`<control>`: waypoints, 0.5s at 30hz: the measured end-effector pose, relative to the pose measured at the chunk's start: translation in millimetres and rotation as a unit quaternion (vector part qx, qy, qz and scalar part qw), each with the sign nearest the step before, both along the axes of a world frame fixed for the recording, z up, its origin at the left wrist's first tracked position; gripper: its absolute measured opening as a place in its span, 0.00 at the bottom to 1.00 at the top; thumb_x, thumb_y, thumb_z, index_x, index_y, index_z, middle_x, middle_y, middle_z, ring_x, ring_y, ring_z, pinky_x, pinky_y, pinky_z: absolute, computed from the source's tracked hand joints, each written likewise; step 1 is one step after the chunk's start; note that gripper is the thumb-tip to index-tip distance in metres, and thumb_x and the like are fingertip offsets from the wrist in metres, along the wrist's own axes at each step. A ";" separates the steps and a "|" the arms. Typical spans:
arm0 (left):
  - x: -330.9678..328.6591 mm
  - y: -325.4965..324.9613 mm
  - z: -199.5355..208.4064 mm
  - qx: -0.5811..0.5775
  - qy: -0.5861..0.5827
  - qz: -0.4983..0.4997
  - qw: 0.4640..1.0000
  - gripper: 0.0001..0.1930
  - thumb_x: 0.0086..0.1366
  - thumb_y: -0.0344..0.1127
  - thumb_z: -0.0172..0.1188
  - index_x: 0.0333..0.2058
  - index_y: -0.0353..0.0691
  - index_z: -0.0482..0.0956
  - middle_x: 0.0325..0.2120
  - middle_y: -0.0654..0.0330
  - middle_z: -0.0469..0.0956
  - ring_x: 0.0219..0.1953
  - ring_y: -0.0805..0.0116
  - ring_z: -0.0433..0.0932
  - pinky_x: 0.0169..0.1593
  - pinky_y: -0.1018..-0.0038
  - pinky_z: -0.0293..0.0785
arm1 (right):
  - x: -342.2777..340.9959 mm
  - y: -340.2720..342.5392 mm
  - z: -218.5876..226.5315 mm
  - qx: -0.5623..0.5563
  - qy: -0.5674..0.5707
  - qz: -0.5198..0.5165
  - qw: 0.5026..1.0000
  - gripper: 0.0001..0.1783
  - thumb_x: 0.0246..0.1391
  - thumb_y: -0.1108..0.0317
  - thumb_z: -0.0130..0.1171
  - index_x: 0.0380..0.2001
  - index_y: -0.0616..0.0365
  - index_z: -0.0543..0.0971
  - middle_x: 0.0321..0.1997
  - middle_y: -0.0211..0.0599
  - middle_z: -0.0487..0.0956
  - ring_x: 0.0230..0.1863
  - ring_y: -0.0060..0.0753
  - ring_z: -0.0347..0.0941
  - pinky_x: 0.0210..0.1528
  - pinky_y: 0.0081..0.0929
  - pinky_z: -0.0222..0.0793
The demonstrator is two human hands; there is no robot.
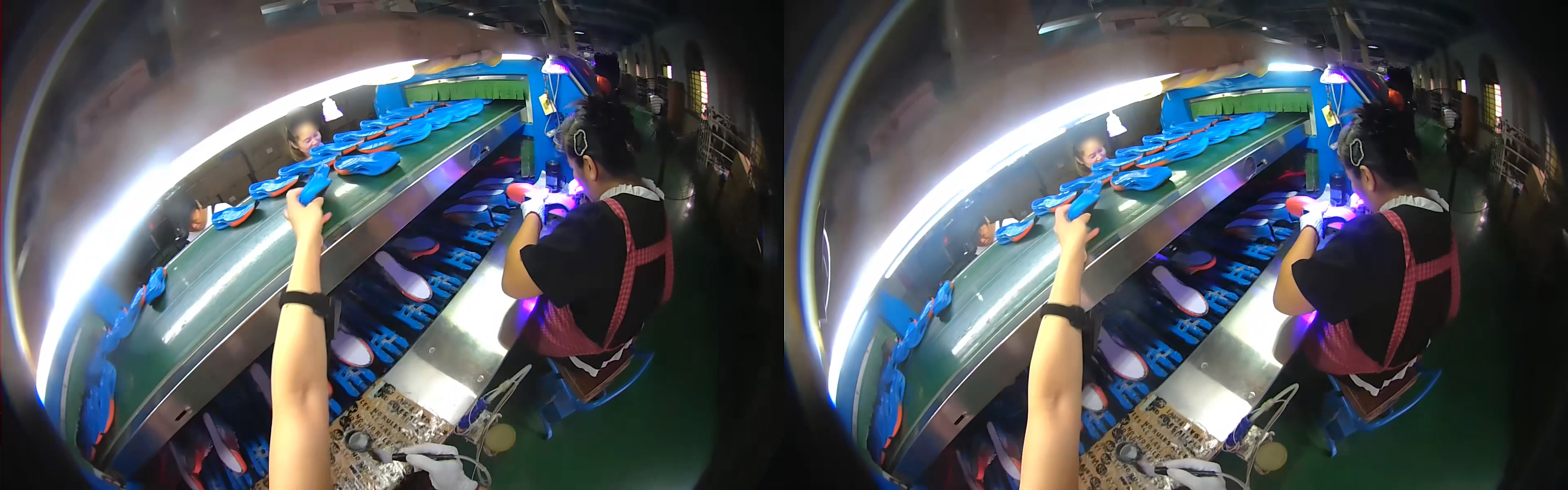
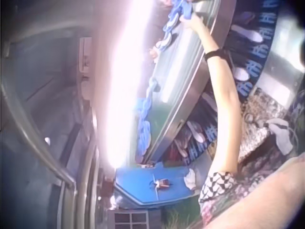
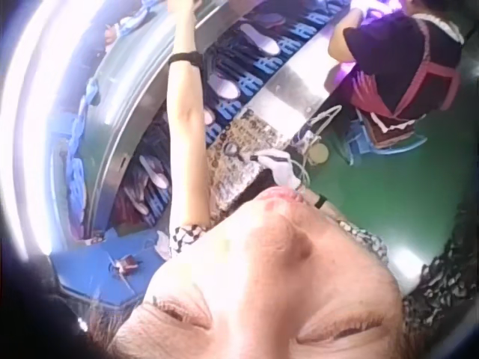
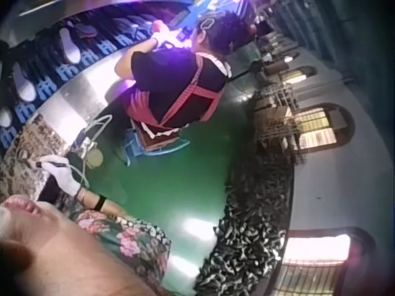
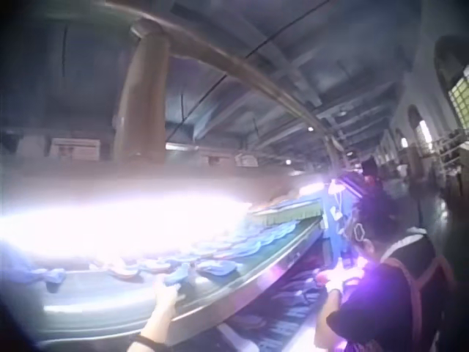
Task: Apply adhesive or primer to the edges of blue shoe soles using a brush.
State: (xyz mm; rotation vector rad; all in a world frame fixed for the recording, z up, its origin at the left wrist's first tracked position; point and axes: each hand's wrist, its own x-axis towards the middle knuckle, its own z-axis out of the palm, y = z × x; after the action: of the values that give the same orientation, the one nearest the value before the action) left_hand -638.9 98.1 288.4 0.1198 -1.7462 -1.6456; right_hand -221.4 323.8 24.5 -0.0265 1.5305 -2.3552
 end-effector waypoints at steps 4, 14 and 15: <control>63.2 -54.0 -2.1 0.407 0.106 -0.243 0.874 0.28 0.58 0.30 0.67 0.55 0.39 0.66 0.57 0.42 0.58 0.56 0.36 0.70 0.58 0.38 0.77 | 14.7 -11.7 -7.6 -0.033 0.036 -0.021 0.999 0.10 0.58 0.75 0.63 0.42 0.65 0.86 0.41 0.38 0.87 0.42 0.28 0.81 0.48 0.26 0.76; 364.4 -106.3 -53.7 0.202 0.217 -0.140 0.945 0.50 0.61 0.25 0.60 0.76 0.47 0.40 0.63 0.51 0.68 0.61 0.53 0.74 0.67 0.55 0.68 | 36.6 -41.9 -23.2 -0.099 -0.018 0.051 0.994 0.09 0.59 0.75 0.66 0.43 0.62 0.87 0.35 0.25 0.85 0.33 0.13 0.75 0.39 0.15 0.70; 383.4 -119.9 -70.6 0.171 0.207 -0.118 0.956 0.47 0.60 0.25 0.62 0.75 0.46 0.47 0.62 0.52 0.69 0.60 0.55 0.75 0.66 0.57 0.69 | 36.1 -44.5 -20.2 -0.101 -0.023 0.063 0.993 0.09 0.59 0.75 0.66 0.43 0.62 0.87 0.34 0.25 0.85 0.32 0.13 0.75 0.38 0.15 0.70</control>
State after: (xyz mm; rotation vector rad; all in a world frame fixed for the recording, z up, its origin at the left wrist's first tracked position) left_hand -255.5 -21.8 217.9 -0.2672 -1.1851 -1.9675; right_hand -185.3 279.2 4.3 -0.1129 1.2264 -2.3824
